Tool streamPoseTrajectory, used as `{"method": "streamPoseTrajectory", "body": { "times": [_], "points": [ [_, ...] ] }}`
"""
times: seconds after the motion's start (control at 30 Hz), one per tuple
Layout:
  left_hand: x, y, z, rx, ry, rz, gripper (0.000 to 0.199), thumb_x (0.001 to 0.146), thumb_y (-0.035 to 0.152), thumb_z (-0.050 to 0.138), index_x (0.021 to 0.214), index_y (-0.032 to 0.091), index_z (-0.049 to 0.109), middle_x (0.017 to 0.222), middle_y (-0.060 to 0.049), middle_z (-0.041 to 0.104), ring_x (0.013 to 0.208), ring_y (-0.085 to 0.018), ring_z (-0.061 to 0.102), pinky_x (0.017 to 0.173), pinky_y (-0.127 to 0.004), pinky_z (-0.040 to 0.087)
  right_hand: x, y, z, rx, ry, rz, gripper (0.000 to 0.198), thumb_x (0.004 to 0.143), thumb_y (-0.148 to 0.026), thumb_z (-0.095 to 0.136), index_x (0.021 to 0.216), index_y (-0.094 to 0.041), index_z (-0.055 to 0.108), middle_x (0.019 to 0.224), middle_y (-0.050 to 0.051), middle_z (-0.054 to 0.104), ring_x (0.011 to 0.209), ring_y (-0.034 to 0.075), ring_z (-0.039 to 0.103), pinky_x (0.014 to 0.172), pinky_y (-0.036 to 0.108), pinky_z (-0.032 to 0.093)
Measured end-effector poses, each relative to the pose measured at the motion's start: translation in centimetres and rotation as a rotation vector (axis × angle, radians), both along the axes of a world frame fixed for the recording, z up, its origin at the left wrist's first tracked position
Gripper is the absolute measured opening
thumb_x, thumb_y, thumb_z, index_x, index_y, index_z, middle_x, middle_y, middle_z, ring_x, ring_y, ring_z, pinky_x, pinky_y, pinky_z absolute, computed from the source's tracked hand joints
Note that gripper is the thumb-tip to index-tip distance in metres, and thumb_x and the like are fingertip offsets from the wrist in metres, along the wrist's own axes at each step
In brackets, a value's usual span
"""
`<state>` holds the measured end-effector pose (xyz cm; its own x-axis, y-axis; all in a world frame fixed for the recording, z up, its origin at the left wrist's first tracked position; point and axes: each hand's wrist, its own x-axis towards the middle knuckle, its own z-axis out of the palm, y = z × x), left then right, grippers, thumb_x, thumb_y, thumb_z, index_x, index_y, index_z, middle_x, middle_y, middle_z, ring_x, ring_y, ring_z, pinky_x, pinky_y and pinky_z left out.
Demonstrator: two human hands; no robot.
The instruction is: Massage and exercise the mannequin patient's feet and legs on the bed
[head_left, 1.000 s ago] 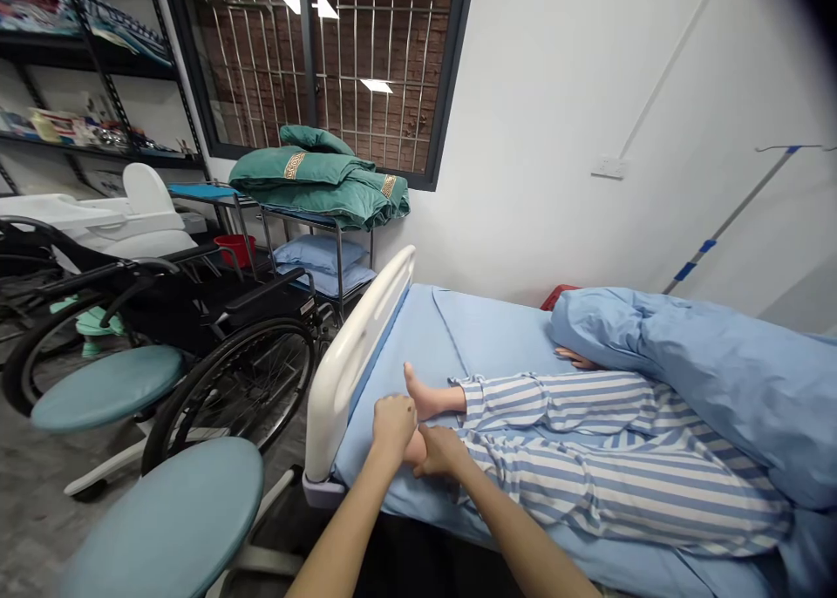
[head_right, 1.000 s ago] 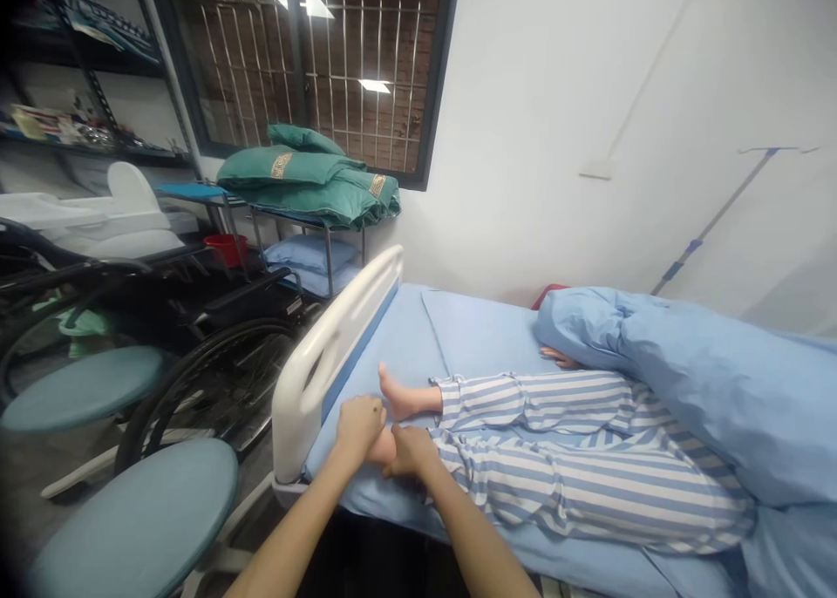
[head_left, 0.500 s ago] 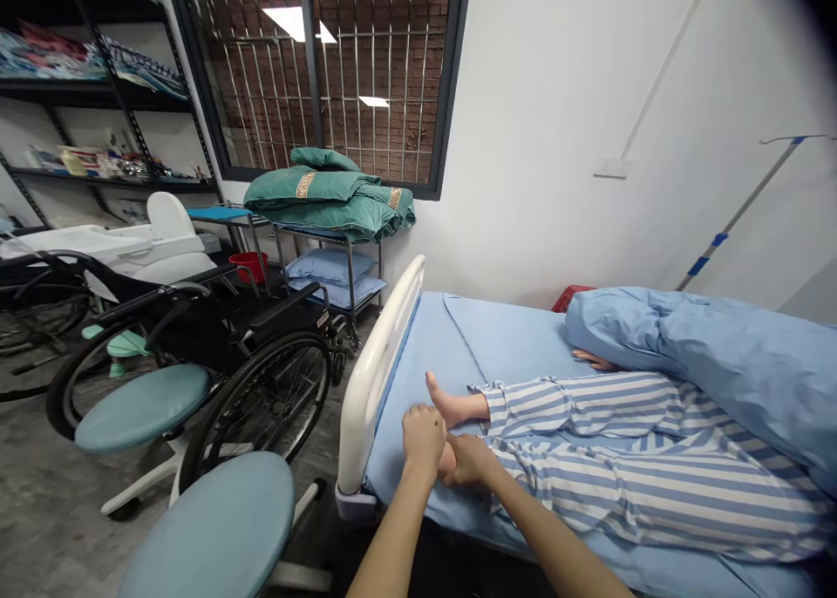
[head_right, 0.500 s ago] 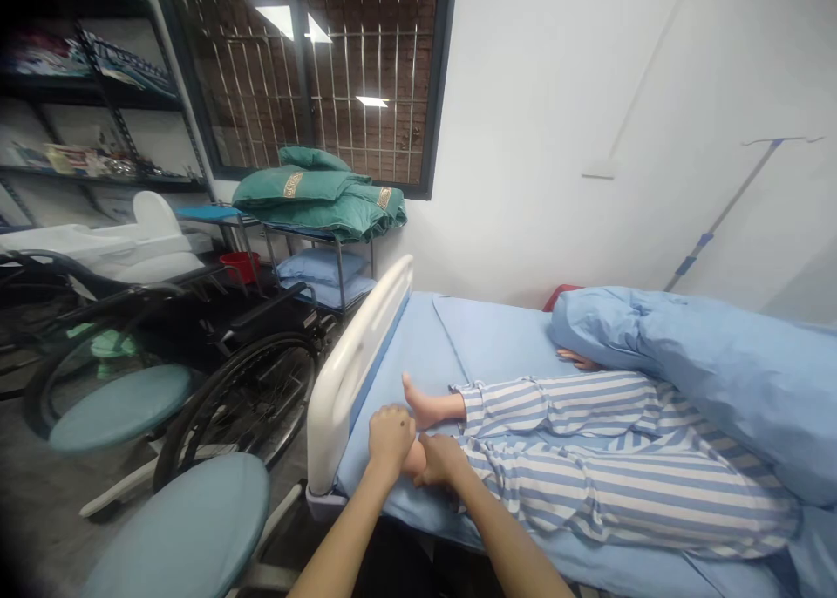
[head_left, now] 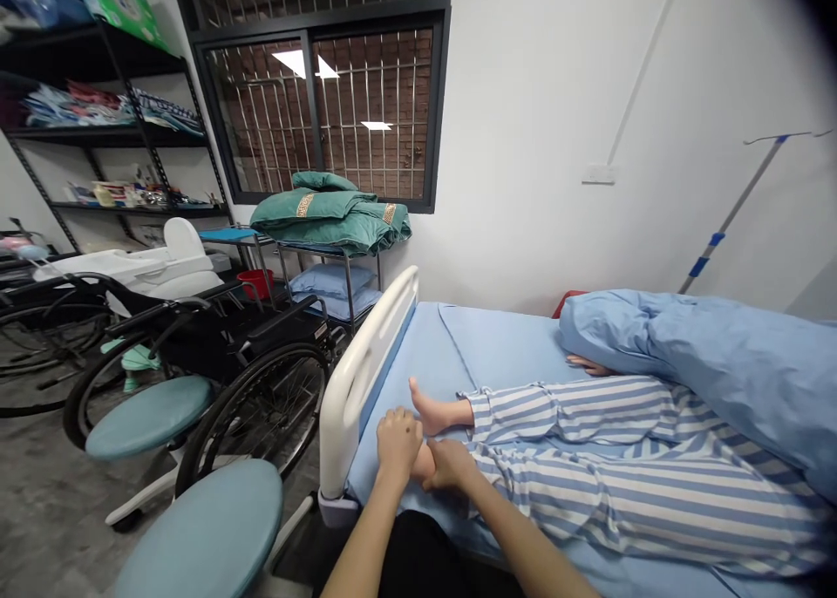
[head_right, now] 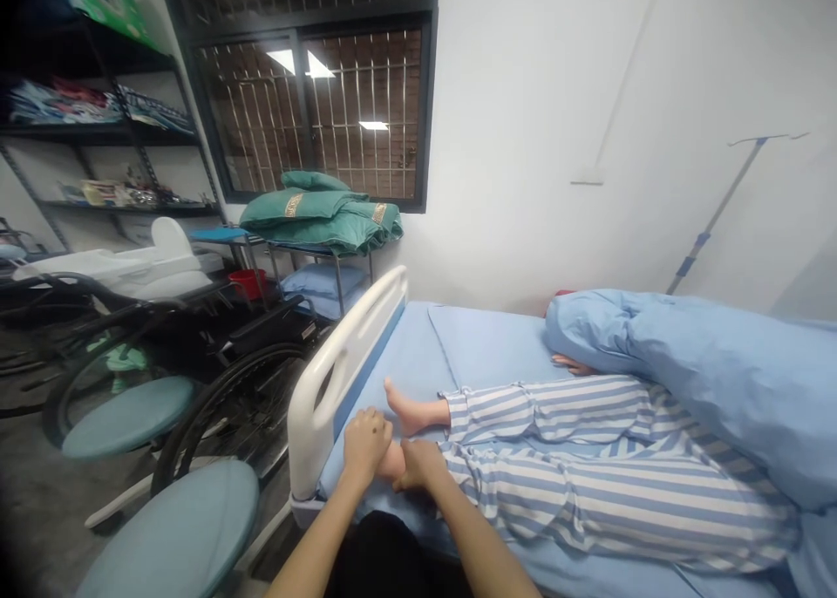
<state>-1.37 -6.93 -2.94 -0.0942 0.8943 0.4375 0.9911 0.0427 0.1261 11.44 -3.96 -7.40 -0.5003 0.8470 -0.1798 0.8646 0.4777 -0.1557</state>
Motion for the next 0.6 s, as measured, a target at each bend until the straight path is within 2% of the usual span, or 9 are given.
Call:
{"method": "streamPoseTrajectory", "body": {
  "times": [0.23, 0.53, 0.6],
  "points": [
    [0.38, 0.11, -0.08, 0.006, 0.09, 0.065, 0.025, 0.077, 0.018, 0.038, 0.073, 0.016, 0.062, 0.077, -0.005, 0.062, 0.077, -0.02, 0.055, 0.065, -0.031, 0.037, 0.35, 0.15, -0.17, 0.017, 0.037, 0.024, 0.067, 0.044, -0.053, 0.067, 0.099, -0.015, 0.056, 0.092, 0.014, 0.065, 0.082, 0.034, 0.061, 0.067, 0.041, 0.048],
    [0.42, 0.07, -0.17, 0.049, 0.142, 0.074, 0.023, 0.077, 0.018, 0.04, 0.069, 0.017, 0.061, 0.074, -0.004, 0.062, 0.075, -0.019, 0.055, 0.064, -0.03, 0.036, 0.45, 0.35, -0.62, 0.033, 0.062, 0.024, 0.073, 0.04, -0.057, 0.066, 0.1, -0.017, 0.056, 0.092, 0.014, 0.065, 0.082, 0.034, 0.061, 0.068, 0.043, 0.05],
    [0.38, 0.1, -0.22, 0.057, 0.144, 0.076, 0.023, 0.076, 0.018, 0.04, 0.069, 0.018, 0.061, 0.073, -0.004, 0.062, 0.075, -0.019, 0.055, 0.065, -0.03, 0.036, 0.43, 0.4, -0.65, -0.001, 0.094, -0.004, 0.073, 0.038, -0.056, 0.067, 0.099, -0.018, 0.056, 0.092, 0.015, 0.064, 0.083, 0.035, 0.061, 0.069, 0.044, 0.049]
  ]
}}
